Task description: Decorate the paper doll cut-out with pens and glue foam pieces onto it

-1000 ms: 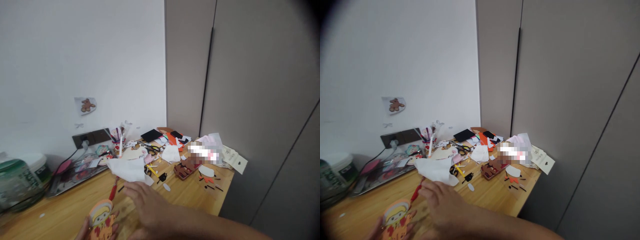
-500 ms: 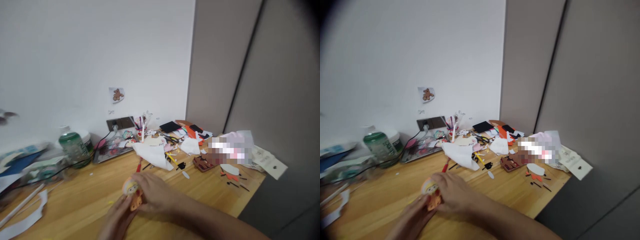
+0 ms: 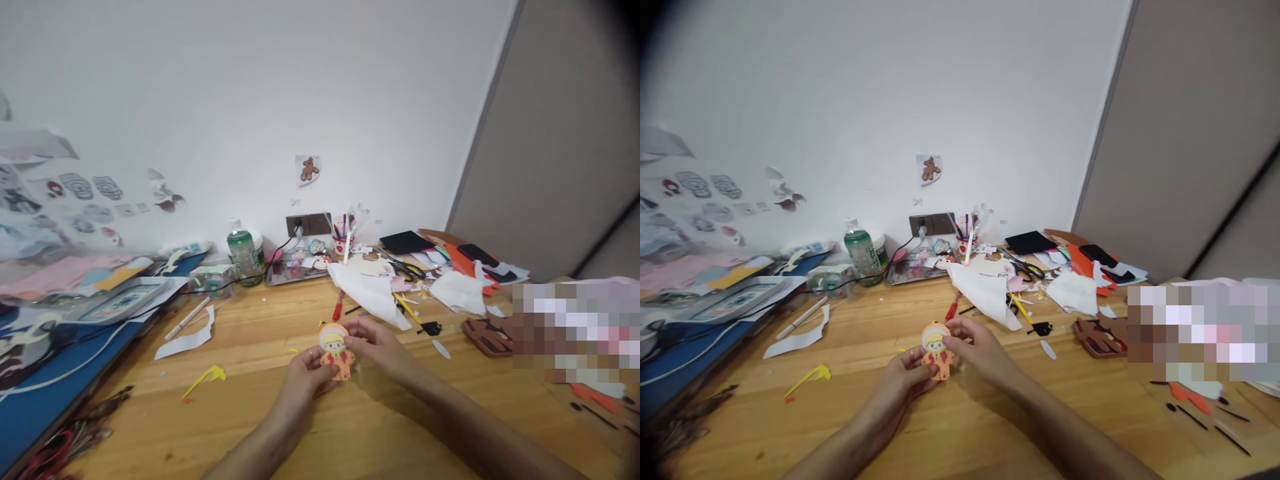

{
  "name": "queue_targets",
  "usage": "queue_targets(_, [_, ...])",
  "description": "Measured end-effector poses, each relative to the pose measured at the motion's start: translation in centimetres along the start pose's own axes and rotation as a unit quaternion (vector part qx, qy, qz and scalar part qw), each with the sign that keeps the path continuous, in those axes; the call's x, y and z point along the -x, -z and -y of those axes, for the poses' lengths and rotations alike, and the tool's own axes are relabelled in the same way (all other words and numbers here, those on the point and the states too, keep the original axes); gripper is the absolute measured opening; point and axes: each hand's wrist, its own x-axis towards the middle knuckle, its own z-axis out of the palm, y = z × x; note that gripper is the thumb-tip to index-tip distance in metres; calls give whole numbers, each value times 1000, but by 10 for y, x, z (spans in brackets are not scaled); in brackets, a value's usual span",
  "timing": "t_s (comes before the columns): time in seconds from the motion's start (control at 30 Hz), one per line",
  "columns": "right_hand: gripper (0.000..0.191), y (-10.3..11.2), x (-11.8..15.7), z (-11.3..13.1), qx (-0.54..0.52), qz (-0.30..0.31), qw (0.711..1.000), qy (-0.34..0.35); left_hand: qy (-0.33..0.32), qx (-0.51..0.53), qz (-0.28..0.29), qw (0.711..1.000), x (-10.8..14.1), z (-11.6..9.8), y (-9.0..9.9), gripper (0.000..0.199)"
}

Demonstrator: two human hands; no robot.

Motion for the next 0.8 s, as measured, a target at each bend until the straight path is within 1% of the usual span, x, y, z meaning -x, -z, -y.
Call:
queue_targets(0.07, [25,1,-3,0,-13,9,1000,-25,4,-18,6,1000,0,-1,-1,28])
queue_targets(0.17, [25,2,-4,1,-15,5,998,-53,2,-21,5,1000,2,-5,-4,26])
queue_targets(0.3, [24,4,-4,0,-29,9,997,-66,-28,-14,-12,999,4,-11,-4,23])
queue_targets(0.43, [23,5,-5,-2,-28,25,996,-83,-26,-25,-33,999,3,-12,0,22])
queue_targets(0.6, [21,5,-5,-5,-20,6,996,-84,-32,-46,-39,998,4,-12,1,24])
queue_targets(0.7, [20,5,-5,-6,-30,-8,997,-76,-28,-40,-33,998,4,-12,2,24])
queue_targets(0.8, [21,4,-5,-7,-45,-9,997,-65,-18,-32,-31,999,3,-12,2,25])
